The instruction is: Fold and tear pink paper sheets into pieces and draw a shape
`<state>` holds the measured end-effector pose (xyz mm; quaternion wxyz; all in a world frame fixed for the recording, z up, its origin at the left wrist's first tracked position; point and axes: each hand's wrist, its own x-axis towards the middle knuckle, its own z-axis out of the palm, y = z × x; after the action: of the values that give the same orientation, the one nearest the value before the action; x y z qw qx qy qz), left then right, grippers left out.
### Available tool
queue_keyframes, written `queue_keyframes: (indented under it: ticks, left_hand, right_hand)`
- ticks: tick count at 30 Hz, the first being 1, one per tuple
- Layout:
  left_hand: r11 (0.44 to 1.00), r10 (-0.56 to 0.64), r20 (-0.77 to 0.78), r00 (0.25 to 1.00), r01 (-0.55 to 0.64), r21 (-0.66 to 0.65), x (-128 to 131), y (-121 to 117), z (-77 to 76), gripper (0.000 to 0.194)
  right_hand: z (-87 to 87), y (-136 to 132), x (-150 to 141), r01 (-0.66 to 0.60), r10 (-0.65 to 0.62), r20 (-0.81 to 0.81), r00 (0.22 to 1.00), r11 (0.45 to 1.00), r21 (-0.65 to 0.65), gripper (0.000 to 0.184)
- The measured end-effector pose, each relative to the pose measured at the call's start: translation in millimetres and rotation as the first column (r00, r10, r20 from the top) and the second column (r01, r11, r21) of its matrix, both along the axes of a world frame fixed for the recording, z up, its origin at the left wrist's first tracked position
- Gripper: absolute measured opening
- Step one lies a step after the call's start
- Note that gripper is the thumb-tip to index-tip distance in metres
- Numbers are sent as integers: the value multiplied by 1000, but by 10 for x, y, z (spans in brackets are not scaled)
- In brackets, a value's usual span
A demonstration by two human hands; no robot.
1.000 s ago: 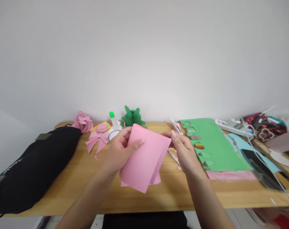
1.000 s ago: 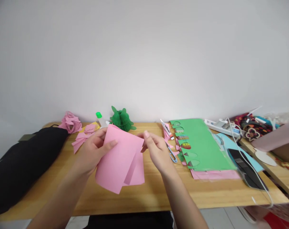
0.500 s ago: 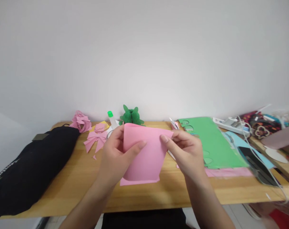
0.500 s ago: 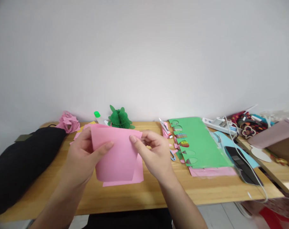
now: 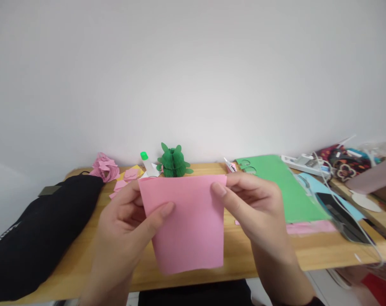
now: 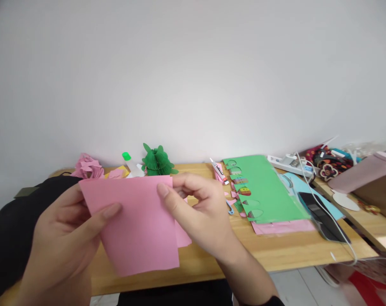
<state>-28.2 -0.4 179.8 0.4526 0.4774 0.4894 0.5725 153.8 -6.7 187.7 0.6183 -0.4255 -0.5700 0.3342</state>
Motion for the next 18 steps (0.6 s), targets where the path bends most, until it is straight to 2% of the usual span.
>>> queue_keyframes:
  ticks: [9,18]
  left_hand:
    - [990,134,-40,990,-135,-28,101,-134,96,33]
    - [988,154,16,988,-154,0,85,-144,134,26]
  right_hand:
    - [48,-65,-29,3,-2,-31,1000,1000,15,8]
    - [54,-106,-27,-31,32,-39,999,999,39,10]
